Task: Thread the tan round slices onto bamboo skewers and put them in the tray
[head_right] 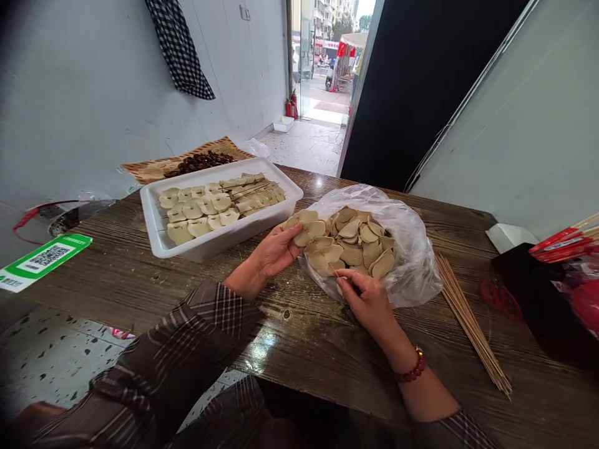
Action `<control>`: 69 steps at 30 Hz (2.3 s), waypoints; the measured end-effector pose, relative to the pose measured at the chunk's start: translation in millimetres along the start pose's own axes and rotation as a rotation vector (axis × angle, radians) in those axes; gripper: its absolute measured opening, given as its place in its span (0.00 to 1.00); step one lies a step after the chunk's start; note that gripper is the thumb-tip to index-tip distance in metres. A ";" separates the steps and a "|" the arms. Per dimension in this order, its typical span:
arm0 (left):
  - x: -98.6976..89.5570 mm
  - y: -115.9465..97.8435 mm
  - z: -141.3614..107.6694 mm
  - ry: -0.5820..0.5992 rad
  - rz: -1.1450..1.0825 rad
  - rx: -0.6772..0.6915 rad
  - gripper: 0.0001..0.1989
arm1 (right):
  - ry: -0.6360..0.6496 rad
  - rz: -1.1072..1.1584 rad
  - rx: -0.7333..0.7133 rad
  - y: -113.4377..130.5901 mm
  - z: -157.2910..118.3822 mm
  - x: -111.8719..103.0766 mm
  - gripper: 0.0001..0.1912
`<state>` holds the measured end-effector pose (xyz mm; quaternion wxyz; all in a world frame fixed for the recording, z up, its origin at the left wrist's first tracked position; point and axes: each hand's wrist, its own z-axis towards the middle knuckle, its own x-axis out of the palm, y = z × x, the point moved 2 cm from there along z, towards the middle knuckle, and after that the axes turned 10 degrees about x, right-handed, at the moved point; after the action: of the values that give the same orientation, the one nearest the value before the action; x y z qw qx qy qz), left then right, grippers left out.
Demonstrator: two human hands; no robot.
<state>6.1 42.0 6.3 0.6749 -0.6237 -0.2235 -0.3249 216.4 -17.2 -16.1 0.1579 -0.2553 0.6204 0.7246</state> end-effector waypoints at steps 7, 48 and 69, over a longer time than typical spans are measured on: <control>3.6 0.1 -1.6 0.002 0.035 0.018 0.12 | -0.028 -0.118 -0.041 -3.5 -0.5 1.0 0.18; -16.9 34.2 -1.2 -0.011 0.062 -0.027 0.23 | -0.268 -0.423 -0.224 -34.5 1.0 -16.4 0.15; -16.3 37.7 4.4 0.013 -0.032 -0.055 0.19 | -0.449 -0.059 0.016 95.8 41.0 -10.7 0.17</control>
<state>22.4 49.3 -30.9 0.6535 -0.6362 -0.2203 -0.3458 165.7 6.6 72.5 0.3152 -0.1042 0.5678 0.7532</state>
